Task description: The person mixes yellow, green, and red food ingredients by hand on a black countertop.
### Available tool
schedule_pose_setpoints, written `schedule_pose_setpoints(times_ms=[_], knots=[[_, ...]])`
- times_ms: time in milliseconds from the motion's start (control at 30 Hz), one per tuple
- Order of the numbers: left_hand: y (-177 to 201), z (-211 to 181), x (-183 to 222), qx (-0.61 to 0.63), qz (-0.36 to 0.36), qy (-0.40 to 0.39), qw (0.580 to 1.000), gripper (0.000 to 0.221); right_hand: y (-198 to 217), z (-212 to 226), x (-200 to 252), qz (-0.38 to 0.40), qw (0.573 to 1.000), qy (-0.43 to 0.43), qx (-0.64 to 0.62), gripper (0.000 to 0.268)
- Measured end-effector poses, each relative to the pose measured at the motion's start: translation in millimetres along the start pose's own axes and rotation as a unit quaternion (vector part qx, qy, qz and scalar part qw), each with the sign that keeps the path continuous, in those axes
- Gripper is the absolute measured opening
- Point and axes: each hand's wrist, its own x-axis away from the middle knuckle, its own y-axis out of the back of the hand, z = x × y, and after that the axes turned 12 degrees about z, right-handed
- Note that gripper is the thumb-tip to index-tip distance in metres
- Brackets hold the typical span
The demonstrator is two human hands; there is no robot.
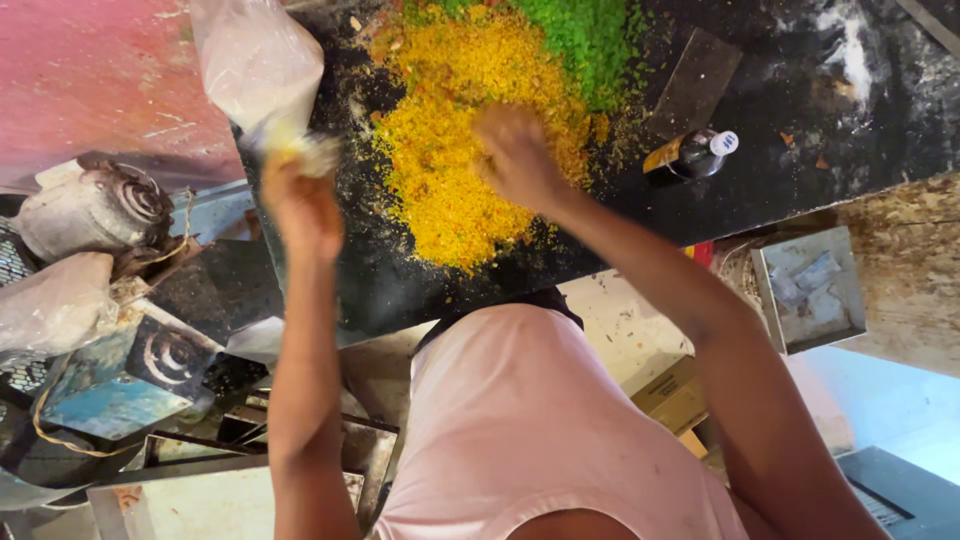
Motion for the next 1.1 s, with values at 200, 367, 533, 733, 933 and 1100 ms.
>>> schedule_pose_setpoints(times_ms=[200, 367, 533, 733, 933, 1100], knots=[[161.7, -52.6, 49.1, -0.391, -0.171, -0.126, 0.896, 0.049, -51.6, 70.7, 19.3, 0.096, 0.967, 0.195, 0.130, 0.048], [147.8, -41.6, 74.9, -0.604, -0.089, -0.157, 0.777, 0.071, -28.9, 22.8, -30.6, 0.123, 0.934, 0.140, 0.306, 0.034], [37.4, 2.0, 52.0, -0.643, 0.108, -0.058, 0.756, 0.050, 14.8, -52.1, -66.4, 0.124, 0.978, 0.021, 0.167, 0.065], [-24.2, 68.0, -28.8, -0.759, 0.159, -0.007, 0.632, 0.081, -8.4, -81.0, -2.4, 0.035, 0.998, -0.040, 0.043, 0.084], [-39.8, 172.4, -54.4, -0.723, 0.149, -0.004, 0.674, 0.067, -88.1, -31.6, 56.2, -0.252, 0.949, -0.161, -0.097, 0.107], [-94.6, 214.4, -66.7, -0.301, -0.005, 0.076, 0.951, 0.052, -89.8, -1.1, 7.4, -0.302, 0.704, -0.241, -0.597, 0.107]])
